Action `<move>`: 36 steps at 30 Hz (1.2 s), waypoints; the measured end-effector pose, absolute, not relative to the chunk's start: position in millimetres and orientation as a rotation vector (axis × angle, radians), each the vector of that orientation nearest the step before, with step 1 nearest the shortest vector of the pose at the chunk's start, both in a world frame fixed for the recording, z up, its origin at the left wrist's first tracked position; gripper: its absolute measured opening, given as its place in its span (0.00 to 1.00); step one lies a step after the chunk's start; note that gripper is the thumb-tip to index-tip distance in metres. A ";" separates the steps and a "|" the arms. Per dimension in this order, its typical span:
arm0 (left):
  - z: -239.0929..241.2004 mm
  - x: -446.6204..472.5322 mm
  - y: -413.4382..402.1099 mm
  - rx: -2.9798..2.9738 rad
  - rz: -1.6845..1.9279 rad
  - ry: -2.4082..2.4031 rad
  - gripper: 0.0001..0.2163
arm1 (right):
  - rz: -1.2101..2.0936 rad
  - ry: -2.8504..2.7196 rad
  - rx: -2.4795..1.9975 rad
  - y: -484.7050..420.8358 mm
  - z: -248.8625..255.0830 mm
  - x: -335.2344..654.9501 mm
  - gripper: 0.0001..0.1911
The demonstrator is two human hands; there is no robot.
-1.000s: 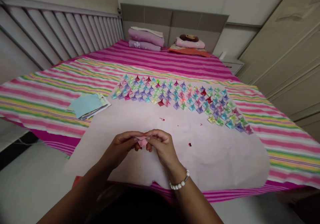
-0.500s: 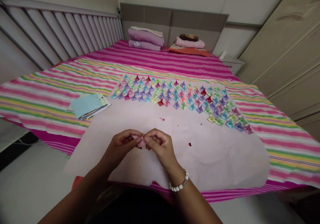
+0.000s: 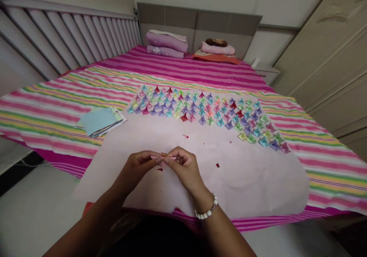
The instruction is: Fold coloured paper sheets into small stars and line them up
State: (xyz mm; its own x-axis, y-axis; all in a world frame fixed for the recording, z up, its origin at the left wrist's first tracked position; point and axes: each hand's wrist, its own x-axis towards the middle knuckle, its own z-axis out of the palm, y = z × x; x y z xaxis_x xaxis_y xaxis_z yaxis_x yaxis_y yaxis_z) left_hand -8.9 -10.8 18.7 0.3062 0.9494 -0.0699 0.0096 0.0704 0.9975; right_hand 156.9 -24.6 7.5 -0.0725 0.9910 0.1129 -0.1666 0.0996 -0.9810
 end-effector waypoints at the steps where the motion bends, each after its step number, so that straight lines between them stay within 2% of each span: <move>1: 19.7 -8.8 -10.7 1.300 0.932 1.021 0.07 | 1.257 -1.197 -0.972 -24.9 7.6 156.9 0.08; 11: 14.4 -6.1 -7.7 1.121 1.040 1.034 0.10 | 1.266 -1.186 -1.041 -24.5 5.2 155.2 0.10; 19: 6.9 -8.0 -4.9 1.163 1.064 1.114 0.16 | 1.283 -1.096 -1.094 -22.7 0.4 154.7 0.10; 22: 3.6 -3.9 -6.7 1.069 1.064 1.069 0.14 | 1.211 -1.054 -1.098 -22.2 -0.3 154.9 0.11; 24: -0.7 -1.1 -8.2 1.018 1.032 0.997 0.17 | 1.153 -1.029 -1.102 -21.8 -1.1 155.2 0.10; 30: -8.1 -0.5 -8.3 0.932 1.024 0.933 0.08 | 1.218 -1.064 -1.066 -22.2 0.0 154.3 0.11; 36: -4.3 -6.2 -6.4 1.051 0.912 0.898 0.12 | 1.367 -1.031 -1.044 -22.6 5.1 152.9 0.15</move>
State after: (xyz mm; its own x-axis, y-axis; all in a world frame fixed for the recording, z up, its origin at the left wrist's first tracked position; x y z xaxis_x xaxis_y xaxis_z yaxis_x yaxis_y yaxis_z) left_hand -6.2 -6.4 -4.3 0.3518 0.9220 -0.1616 -0.1752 0.2344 0.9562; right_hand 152.9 -22.6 5.1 -0.0358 0.9986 -0.0379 -0.2382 -0.0453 -0.9702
